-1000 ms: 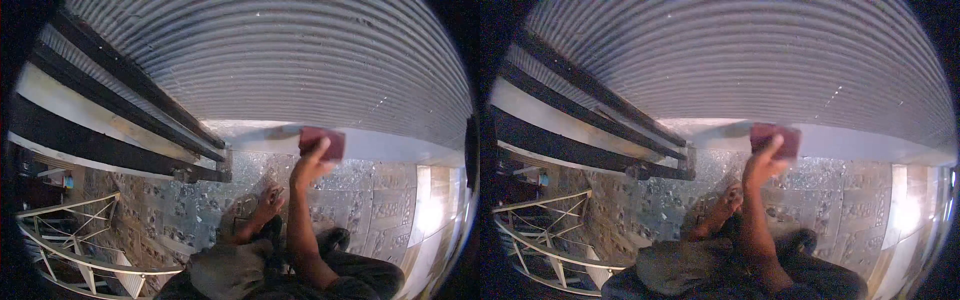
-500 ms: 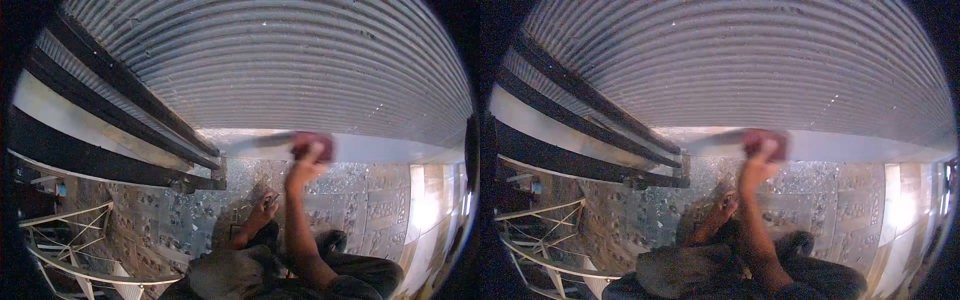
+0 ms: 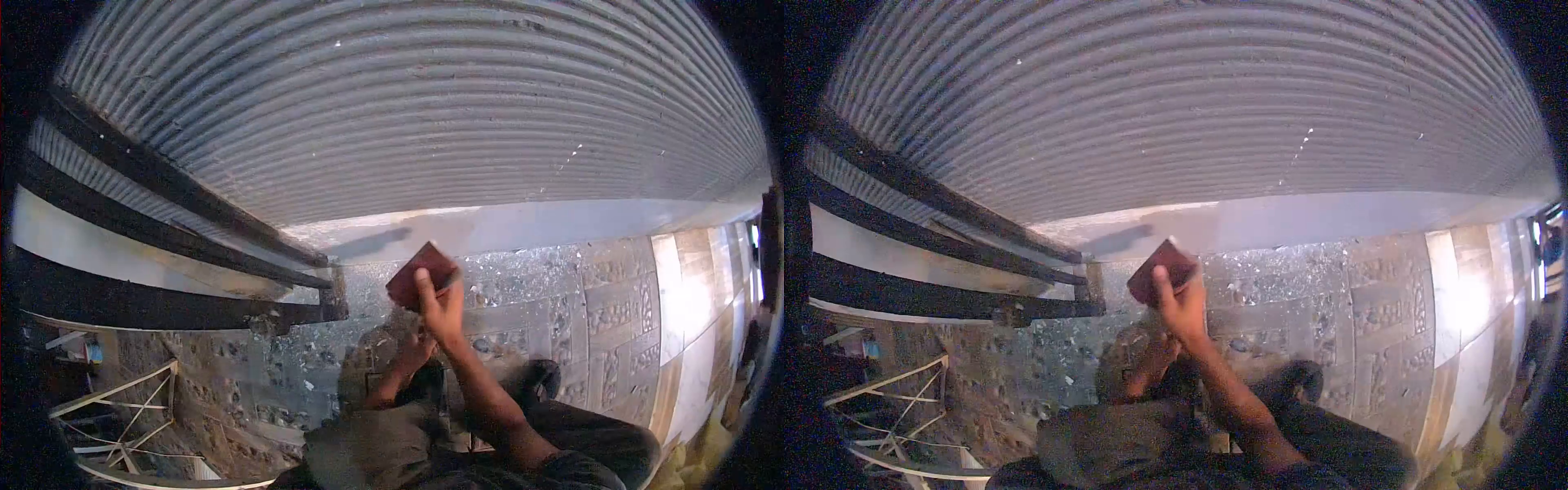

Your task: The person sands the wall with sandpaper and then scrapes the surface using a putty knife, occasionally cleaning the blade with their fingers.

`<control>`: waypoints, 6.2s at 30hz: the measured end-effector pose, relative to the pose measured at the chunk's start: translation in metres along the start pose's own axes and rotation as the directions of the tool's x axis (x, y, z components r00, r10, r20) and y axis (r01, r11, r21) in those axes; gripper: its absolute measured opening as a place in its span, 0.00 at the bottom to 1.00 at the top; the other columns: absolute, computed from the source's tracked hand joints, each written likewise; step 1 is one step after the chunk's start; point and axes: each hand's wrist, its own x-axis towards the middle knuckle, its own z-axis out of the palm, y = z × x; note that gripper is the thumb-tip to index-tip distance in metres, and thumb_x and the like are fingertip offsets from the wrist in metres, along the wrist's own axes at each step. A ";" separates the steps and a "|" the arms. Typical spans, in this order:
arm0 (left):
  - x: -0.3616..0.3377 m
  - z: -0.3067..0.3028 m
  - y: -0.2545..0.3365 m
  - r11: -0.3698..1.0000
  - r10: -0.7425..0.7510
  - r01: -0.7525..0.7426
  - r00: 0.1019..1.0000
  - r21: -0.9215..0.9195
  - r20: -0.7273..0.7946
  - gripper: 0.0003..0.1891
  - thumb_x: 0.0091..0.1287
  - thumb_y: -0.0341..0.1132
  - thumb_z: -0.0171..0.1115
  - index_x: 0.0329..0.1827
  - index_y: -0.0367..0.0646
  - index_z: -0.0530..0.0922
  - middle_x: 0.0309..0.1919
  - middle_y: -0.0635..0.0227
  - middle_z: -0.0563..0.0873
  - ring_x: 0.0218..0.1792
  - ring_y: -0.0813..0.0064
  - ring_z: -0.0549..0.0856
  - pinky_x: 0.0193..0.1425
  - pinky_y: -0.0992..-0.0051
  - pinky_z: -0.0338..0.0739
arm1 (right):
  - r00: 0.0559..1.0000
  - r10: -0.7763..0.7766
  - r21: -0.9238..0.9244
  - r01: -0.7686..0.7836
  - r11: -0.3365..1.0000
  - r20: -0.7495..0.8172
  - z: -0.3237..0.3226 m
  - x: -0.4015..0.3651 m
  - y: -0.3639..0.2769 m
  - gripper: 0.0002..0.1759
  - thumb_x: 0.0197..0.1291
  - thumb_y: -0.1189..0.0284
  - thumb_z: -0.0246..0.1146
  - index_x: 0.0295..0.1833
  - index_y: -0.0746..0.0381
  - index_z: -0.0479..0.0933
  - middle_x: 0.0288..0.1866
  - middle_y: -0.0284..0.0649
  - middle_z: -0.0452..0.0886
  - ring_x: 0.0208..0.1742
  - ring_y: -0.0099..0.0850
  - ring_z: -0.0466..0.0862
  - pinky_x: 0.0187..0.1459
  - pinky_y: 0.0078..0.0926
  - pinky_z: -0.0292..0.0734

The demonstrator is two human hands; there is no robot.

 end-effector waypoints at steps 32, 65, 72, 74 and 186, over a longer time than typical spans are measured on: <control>-0.007 -0.004 0.011 0.920 -0.378 0.379 0.925 -0.095 0.034 0.25 0.64 0.42 0.59 0.62 0.44 0.64 0.32 0.65 0.78 0.24 0.76 0.79 0.28 0.74 0.74 | 0.984 0.177 0.345 -0.176 0.922 0.028 -0.043 0.022 -0.017 0.24 0.58 0.67 0.64 0.54 0.70 0.65 0.44 0.47 0.79 0.44 0.35 0.83 0.46 0.30 0.79; -0.003 -0.011 0.014 0.904 -0.424 0.427 0.897 0.001 0.124 0.28 0.64 0.42 0.58 0.65 0.47 0.62 0.42 0.63 0.78 0.27 0.77 0.80 0.21 0.80 0.70 | 0.931 0.353 0.470 -0.272 0.840 -0.093 -0.055 0.022 -0.011 0.20 0.58 0.69 0.64 0.50 0.65 0.64 0.38 0.40 0.77 0.34 0.30 0.83 0.31 0.28 0.80; 0.001 -0.008 0.027 0.908 -0.416 0.419 0.903 -0.004 0.110 0.28 0.63 0.42 0.58 0.65 0.47 0.62 0.42 0.62 0.78 0.27 0.77 0.81 0.21 0.80 0.70 | 0.930 0.357 0.465 -0.278 0.841 -0.091 -0.059 0.024 -0.006 0.19 0.59 0.68 0.62 0.49 0.66 0.64 0.38 0.43 0.80 0.37 0.33 0.84 0.38 0.31 0.81; -0.001 -0.007 0.036 0.895 -0.445 0.446 0.892 0.012 0.083 0.28 0.63 0.42 0.59 0.65 0.47 0.62 0.41 0.63 0.78 0.27 0.77 0.80 0.21 0.80 0.70 | 0.925 0.357 0.475 -0.256 0.842 -0.134 -0.059 0.024 -0.013 0.19 0.59 0.67 0.62 0.49 0.68 0.66 0.40 0.44 0.80 0.37 0.33 0.84 0.39 0.31 0.81; -0.009 0.008 0.025 0.986 -0.062 0.085 0.986 0.144 -0.157 0.26 0.63 0.35 0.56 0.62 0.37 0.61 0.31 0.61 0.80 0.32 0.67 0.80 0.41 0.67 0.75 | 0.903 0.317 0.300 -0.228 0.926 -0.292 -0.073 0.033 0.029 0.28 0.56 0.53 0.64 0.49 0.68 0.71 0.39 0.42 0.78 0.33 0.33 0.80 0.32 0.28 0.77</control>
